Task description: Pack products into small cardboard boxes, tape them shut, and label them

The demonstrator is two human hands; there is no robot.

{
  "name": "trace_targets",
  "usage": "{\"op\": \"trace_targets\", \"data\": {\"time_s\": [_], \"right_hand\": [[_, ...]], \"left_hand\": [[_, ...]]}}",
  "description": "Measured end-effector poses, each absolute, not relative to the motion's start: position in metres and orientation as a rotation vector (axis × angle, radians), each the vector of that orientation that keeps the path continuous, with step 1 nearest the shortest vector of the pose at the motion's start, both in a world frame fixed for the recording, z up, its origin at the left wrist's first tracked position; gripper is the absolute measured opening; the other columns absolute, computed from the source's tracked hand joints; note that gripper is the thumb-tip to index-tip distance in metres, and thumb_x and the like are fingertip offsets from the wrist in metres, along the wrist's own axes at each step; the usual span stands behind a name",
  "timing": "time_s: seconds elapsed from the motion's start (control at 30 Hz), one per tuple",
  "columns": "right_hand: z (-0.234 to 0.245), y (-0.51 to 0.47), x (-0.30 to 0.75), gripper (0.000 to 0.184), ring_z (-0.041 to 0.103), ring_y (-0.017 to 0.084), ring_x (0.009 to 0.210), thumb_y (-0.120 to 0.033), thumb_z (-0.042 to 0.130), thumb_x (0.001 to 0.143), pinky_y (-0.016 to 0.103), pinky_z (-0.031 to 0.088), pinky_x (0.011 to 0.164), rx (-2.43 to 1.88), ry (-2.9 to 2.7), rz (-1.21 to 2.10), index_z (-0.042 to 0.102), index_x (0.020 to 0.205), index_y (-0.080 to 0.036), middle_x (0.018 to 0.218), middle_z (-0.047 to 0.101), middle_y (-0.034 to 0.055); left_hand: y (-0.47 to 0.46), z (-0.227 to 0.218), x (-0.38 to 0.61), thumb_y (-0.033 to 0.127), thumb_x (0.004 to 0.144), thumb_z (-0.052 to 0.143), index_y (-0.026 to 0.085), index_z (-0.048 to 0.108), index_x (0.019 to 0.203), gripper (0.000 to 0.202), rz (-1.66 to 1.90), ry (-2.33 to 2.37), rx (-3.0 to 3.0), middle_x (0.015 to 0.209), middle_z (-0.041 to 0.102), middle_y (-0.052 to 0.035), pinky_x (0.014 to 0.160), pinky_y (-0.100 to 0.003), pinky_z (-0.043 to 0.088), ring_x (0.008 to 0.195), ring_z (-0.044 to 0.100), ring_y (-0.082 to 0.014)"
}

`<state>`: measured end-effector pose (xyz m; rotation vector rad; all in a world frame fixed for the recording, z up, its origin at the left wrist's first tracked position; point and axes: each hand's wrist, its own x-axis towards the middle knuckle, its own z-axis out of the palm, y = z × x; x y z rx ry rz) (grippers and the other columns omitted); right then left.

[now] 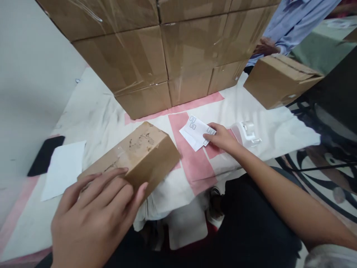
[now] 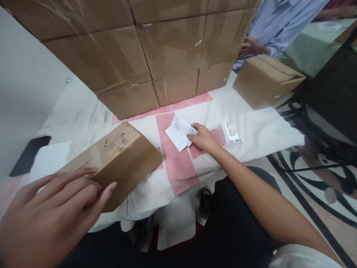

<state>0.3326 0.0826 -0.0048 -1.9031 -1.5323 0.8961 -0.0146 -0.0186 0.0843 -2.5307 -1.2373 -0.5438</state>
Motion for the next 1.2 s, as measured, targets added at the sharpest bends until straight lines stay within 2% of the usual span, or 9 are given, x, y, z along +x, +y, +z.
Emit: {"op": "trace_targets", "data": {"time_s": [0.13, 0.3, 0.43, 0.63, 0.73, 0.87, 0.93, 1.07, 1.2], "right_hand": [[0.001, 0.061, 0.326, 0.016, 0.06, 0.018, 0.056, -0.03, 0.064, 0.084, 0.029, 0.048, 0.051, -1.627, -1.426, 1.236, 0.064, 0.093, -0.017, 0.072, 0.065, 0.0013], [0.004, 0.036, 0.332, 0.016, 0.066, 0.019, 0.08, -0.03, 0.076, 0.08, 0.028, 0.052, 0.067, -1.37, -1.456, 1.157, 0.07, 0.087, -0.018, 0.085, 0.069, 0.0026], [-0.002, 0.012, 0.331, 0.014, 0.065, 0.016, 0.078, -0.031, 0.08, 0.081, 0.025, 0.053, 0.07, -1.258, -1.247, 1.131, 0.073, 0.087, -0.019, 0.084, 0.07, 0.0006], [-0.017, -0.046, 0.31, 0.018, 0.059, 0.012, 0.062, -0.032, 0.081, 0.083, 0.022, 0.05, 0.056, -1.124, -1.126, 1.516, 0.074, 0.085, -0.017, 0.072, 0.066, -0.0003], [-0.026, -0.066, 0.314, 0.015, 0.058, 0.01, 0.062, -0.03, 0.078, 0.087, 0.02, 0.047, 0.054, -1.046, -1.226, 1.69, 0.073, 0.089, -0.016, 0.075, 0.066, -0.0002], [-0.039, -0.076, 0.326, 0.013, 0.064, 0.013, 0.076, -0.026, 0.066, 0.096, 0.022, 0.051, 0.067, -0.946, -1.493, 1.764, 0.072, 0.096, -0.015, 0.086, 0.069, 0.0029], [-0.043, -0.076, 0.33, 0.014, 0.065, 0.014, 0.08, -0.025, 0.062, 0.098, 0.024, 0.052, 0.072, -0.933, -1.591, 1.779, 0.073, 0.096, -0.016, 0.09, 0.071, 0.0042], [-0.045, -0.075, 0.332, 0.021, 0.062, 0.014, 0.071, -0.033, 0.066, 0.094, 0.025, 0.047, 0.06, -1.121, -1.536, 1.86, 0.073, 0.106, -0.017, 0.089, 0.072, 0.0043], [-0.039, -0.068, 0.332, 0.028, 0.062, 0.017, 0.073, -0.042, 0.067, 0.093, 0.026, 0.047, 0.06, -1.184, -1.321, 1.971, 0.073, 0.095, -0.014, 0.083, 0.069, 0.0042]], "left_hand": [[-0.026, 0.079, 0.003, 0.026, 0.094, 0.069, 0.021, 0.049, 0.069, 0.032, -0.63, -1.171, -2.491, 0.077, 0.069, -0.0015, 0.082, -0.044, 0.044, 0.076, 0.067, -0.0234], [-0.038, 0.073, 0.02, 0.016, 0.085, 0.079, 0.018, 0.057, 0.07, 0.026, -0.759, -0.993, -2.56, 0.071, 0.07, -0.0008, 0.079, -0.042, 0.043, 0.075, 0.068, -0.022], [-0.051, 0.061, 0.043, 0.014, 0.088, 0.075, 0.017, 0.063, 0.068, 0.024, -0.855, -0.792, -2.752, 0.069, 0.073, 0.0033, 0.077, -0.037, 0.043, 0.074, 0.069, -0.016], [-0.056, 0.034, 0.067, 0.013, 0.087, 0.074, 0.02, 0.071, 0.085, 0.008, -1.062, -0.72, -2.867, 0.092, 0.074, -0.001, 0.084, -0.036, 0.048, 0.089, 0.068, -0.0176], [-0.057, 0.022, 0.074, 0.014, 0.08, 0.081, 0.017, 0.07, 0.102, 0.025, -1.103, -0.93, -2.817, 0.111, 0.068, -0.0096, 0.088, -0.039, 0.049, 0.103, 0.065, -0.0244], [-0.061, 0.009, 0.085, 0.033, 0.088, 0.077, 0.012, 0.063, 0.127, 0.047, -0.809, -1.198, -2.953, 0.134, 0.063, -0.0181, 0.092, -0.043, 0.046, 0.119, 0.059, -0.0321], [-0.061, 0.004, 0.091, 0.038, 0.093, 0.072, 0.016, 0.064, 0.127, 0.041, -0.648, -1.231, -3.014, 0.126, 0.07, -0.0117, 0.092, -0.043, 0.041, 0.116, 0.06, -0.0309], [-0.055, -0.004, 0.094, 0.025, 0.1, 0.061, 0.02, 0.068, 0.098, 0.009, -0.538, -1.406, -3.35, 0.086, 0.074, 0.003, 0.08, -0.035, 0.04, 0.081, 0.066, -0.0155], [-0.045, -0.007, 0.089, 0.032, 0.101, 0.059, 0.02, 0.065, 0.081, 0.024, -0.52, -2.223, -3.473, 0.071, 0.067, 0.0053, 0.059, -0.023, 0.044, 0.064, 0.062, -0.0097]]}}
